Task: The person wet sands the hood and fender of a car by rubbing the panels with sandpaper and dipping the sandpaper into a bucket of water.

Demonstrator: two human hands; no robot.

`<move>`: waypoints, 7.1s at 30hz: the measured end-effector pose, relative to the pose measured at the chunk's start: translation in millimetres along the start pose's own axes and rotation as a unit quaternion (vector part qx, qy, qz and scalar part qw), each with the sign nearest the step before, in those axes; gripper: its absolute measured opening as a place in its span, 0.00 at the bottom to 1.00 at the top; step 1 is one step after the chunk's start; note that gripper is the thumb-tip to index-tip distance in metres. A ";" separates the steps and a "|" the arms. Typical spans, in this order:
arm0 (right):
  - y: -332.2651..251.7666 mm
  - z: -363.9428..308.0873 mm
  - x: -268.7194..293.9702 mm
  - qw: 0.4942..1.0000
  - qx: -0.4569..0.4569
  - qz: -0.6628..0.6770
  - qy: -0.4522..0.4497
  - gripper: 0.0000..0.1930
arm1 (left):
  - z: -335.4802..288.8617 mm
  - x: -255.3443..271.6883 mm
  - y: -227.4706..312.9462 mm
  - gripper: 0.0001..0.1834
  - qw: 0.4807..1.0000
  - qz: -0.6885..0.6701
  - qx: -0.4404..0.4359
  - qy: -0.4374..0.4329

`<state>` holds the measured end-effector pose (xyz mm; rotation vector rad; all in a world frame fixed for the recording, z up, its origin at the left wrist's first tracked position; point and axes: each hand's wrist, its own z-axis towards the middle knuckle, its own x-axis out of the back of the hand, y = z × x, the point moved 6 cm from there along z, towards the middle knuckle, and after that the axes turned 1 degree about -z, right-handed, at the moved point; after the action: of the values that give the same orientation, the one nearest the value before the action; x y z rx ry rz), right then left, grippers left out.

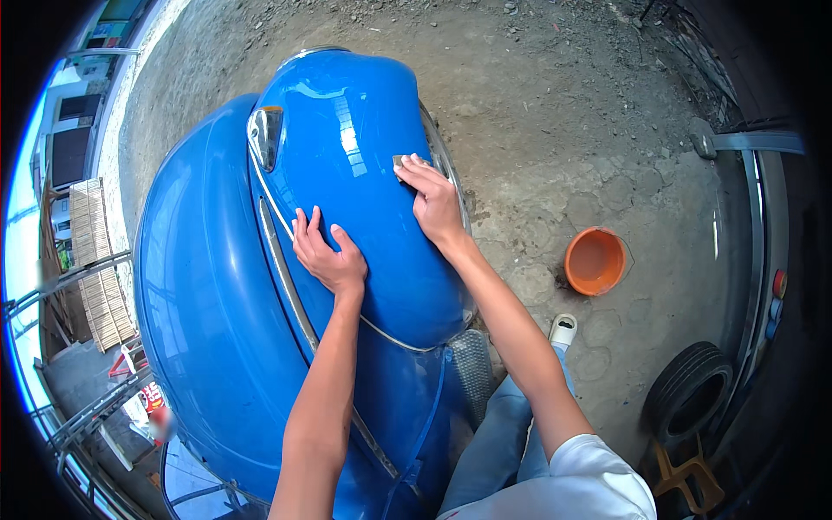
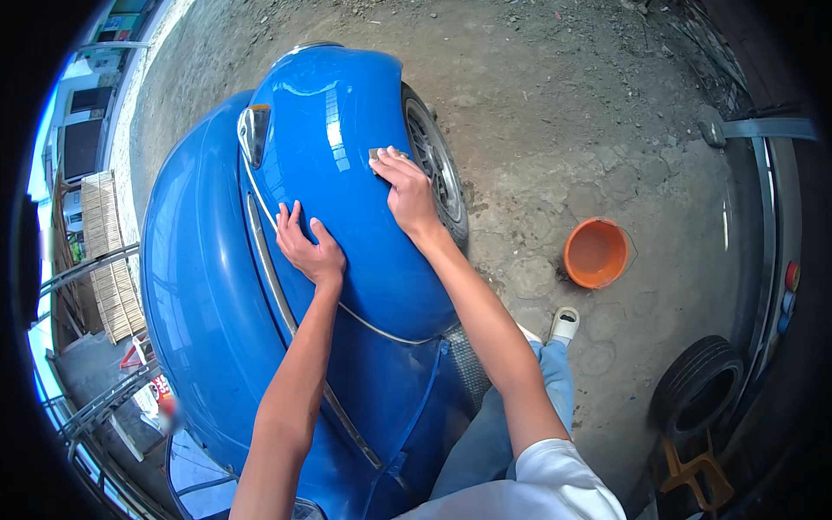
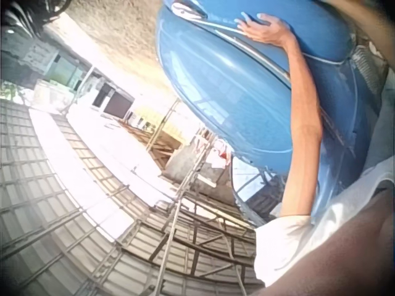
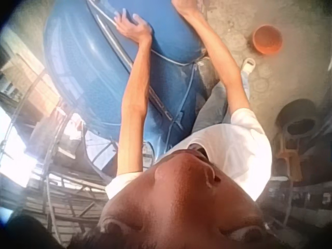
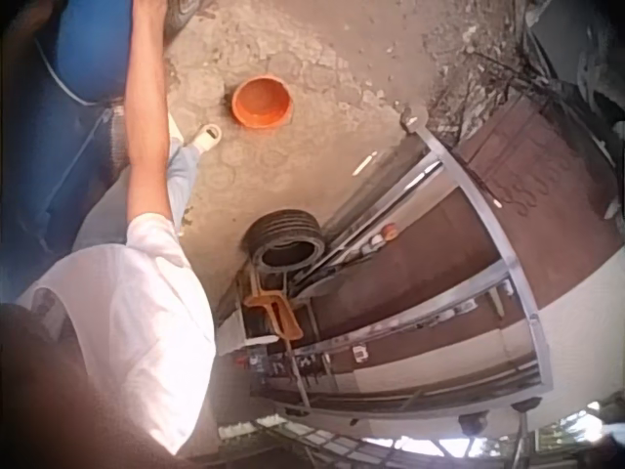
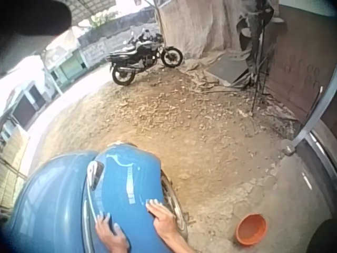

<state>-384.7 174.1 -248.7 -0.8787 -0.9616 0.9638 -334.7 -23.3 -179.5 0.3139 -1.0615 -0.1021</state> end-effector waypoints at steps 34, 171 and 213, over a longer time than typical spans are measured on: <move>-50.4 6.1 -47.9 0.944 -0.040 0.290 -0.152 0.23 | -5.7 2.5 -3.4 0.20 0.986 -0.138 0.085 0.040; -62.8 21.9 -72.7 0.978 0.167 -0.124 0.004 0.15 | -259.7 38.1 42.7 0.10 0.822 -0.355 0.375 0.240; 552.4 -380.6 383.5 0.829 -0.505 -0.201 -0.133 0.21 | -581.5 -462.0 320.5 0.14 0.834 -0.160 0.287 -0.445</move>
<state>-72.4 643.2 -777.5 -1.3392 -1.8823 0.1361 -75.7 507.7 -732.0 1.0626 -1.9620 -0.2433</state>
